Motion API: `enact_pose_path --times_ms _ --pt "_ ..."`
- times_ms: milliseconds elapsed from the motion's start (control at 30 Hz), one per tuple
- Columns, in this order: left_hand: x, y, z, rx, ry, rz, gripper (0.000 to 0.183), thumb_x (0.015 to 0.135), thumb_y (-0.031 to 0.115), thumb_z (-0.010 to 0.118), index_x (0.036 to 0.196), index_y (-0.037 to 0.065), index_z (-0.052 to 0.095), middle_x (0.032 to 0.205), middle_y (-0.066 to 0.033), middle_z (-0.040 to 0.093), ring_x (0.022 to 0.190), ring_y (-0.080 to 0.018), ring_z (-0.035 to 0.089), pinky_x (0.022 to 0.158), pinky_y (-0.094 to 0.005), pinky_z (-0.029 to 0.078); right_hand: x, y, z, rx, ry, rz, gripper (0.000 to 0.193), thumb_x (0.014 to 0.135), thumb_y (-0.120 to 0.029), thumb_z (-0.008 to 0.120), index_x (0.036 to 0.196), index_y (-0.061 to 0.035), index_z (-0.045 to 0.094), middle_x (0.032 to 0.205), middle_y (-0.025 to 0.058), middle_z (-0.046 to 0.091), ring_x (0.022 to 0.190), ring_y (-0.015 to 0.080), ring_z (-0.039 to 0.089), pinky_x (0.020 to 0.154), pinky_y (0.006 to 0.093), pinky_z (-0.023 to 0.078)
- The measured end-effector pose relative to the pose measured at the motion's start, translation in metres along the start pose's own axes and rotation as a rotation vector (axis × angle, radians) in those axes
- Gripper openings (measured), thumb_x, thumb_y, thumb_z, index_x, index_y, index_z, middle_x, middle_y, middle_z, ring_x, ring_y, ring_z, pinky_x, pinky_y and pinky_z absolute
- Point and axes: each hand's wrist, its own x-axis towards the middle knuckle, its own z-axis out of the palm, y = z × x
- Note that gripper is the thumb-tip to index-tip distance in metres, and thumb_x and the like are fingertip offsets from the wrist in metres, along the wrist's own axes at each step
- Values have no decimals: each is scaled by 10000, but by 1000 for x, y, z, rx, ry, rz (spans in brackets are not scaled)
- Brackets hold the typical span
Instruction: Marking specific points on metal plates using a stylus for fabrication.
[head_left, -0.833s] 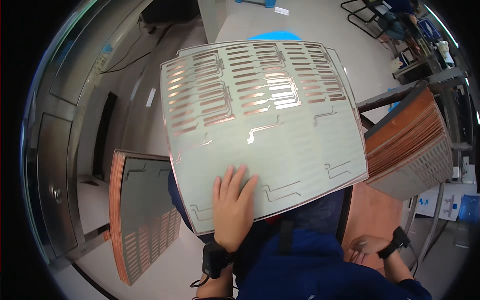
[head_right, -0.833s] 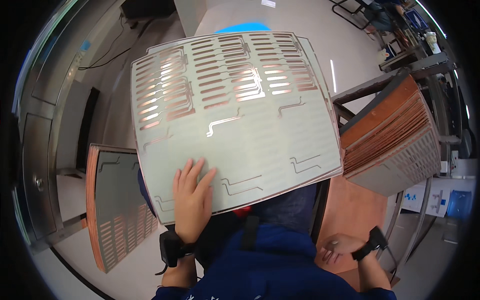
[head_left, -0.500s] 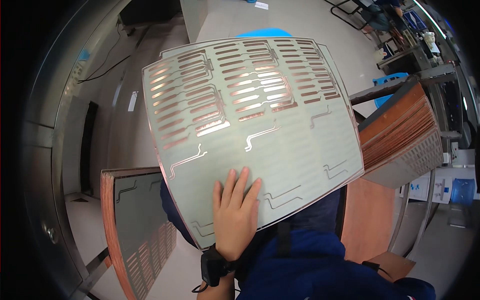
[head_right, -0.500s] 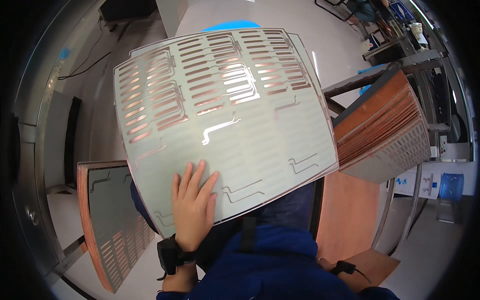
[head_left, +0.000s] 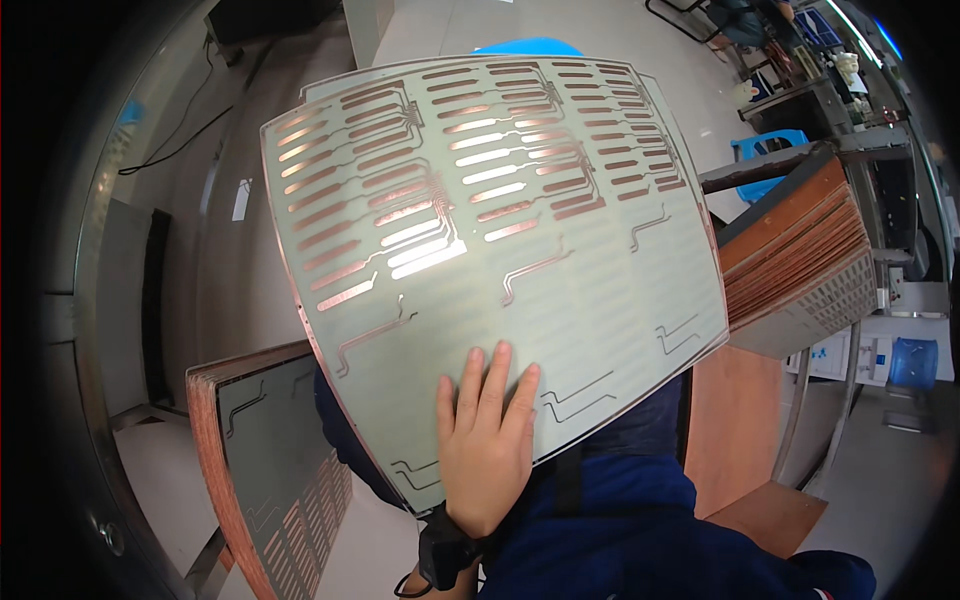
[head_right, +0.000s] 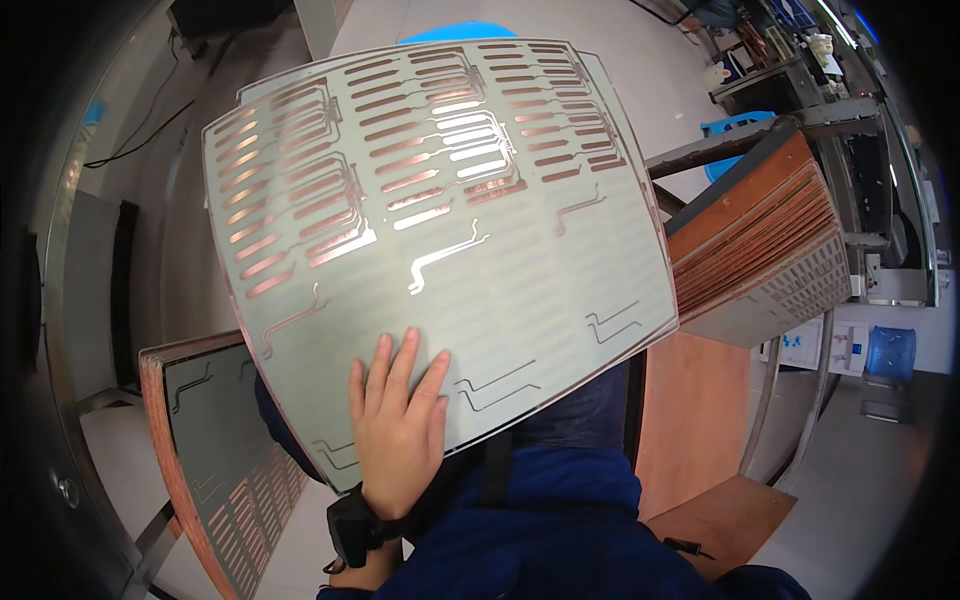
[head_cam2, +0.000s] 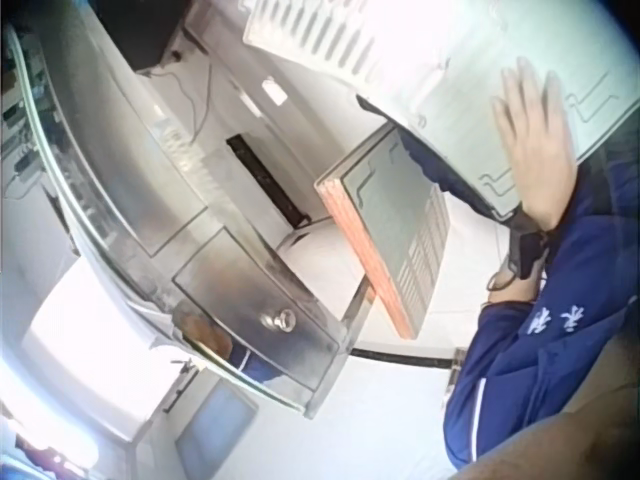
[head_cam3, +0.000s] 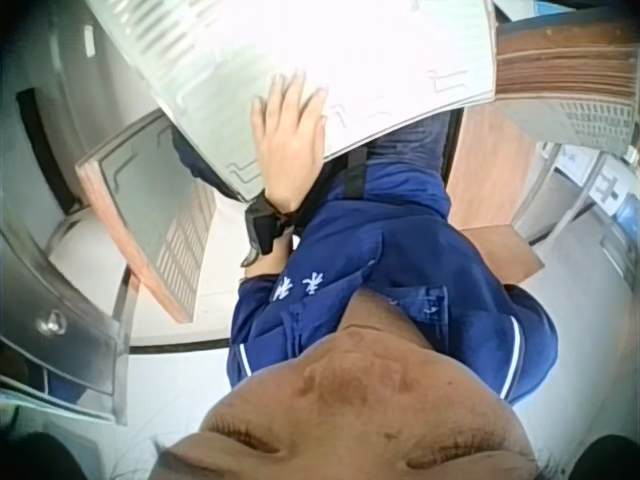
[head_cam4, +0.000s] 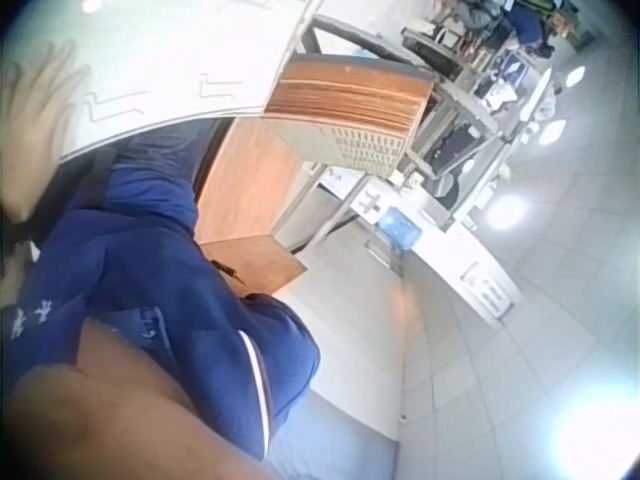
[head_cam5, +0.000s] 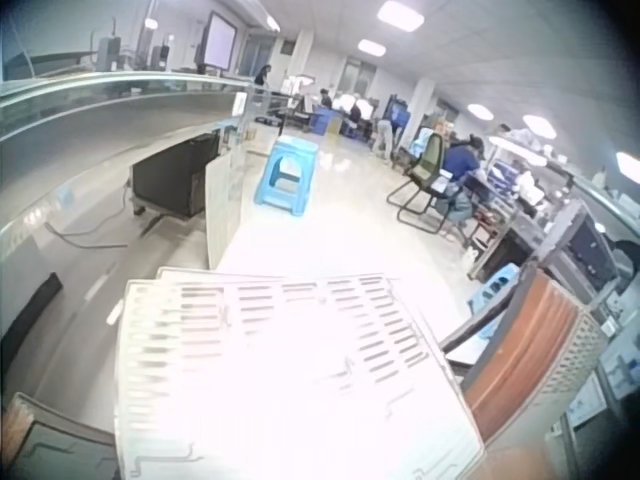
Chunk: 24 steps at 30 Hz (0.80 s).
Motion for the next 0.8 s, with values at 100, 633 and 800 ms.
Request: enact_pose_path --times_ms 100,633,800 --pt "-1 -1 1 -10 1 1 462 846 106 657 1304 147 612 1475 -126 460 1367 -366 403 1102 -583 268 -2 -1 0 21 -6 19 346 969 -189 552 1271 -20 559 1107 115 667 942 274 672 829 369 567" --pt "-1 -3 0 0 19 2 451 858 92 635 1305 147 611 1469 -127 464 1363 -372 407 1113 -582 261 -83 -145 -135 383 -288 -122 381 1028 -220 489 1348 -15 500 1178 119 650 1034 257 656 845 366 574" --pt "1 4 3 51 34 8 441 862 92 632 1299 151 615 1463 -120 473 1360 -370 413 1120 -572 262 -118 -265 -158 278 -132 -699 415 1059 -299 425 1363 -28 504 1195 117 639 1040 209 649 915 319 524"
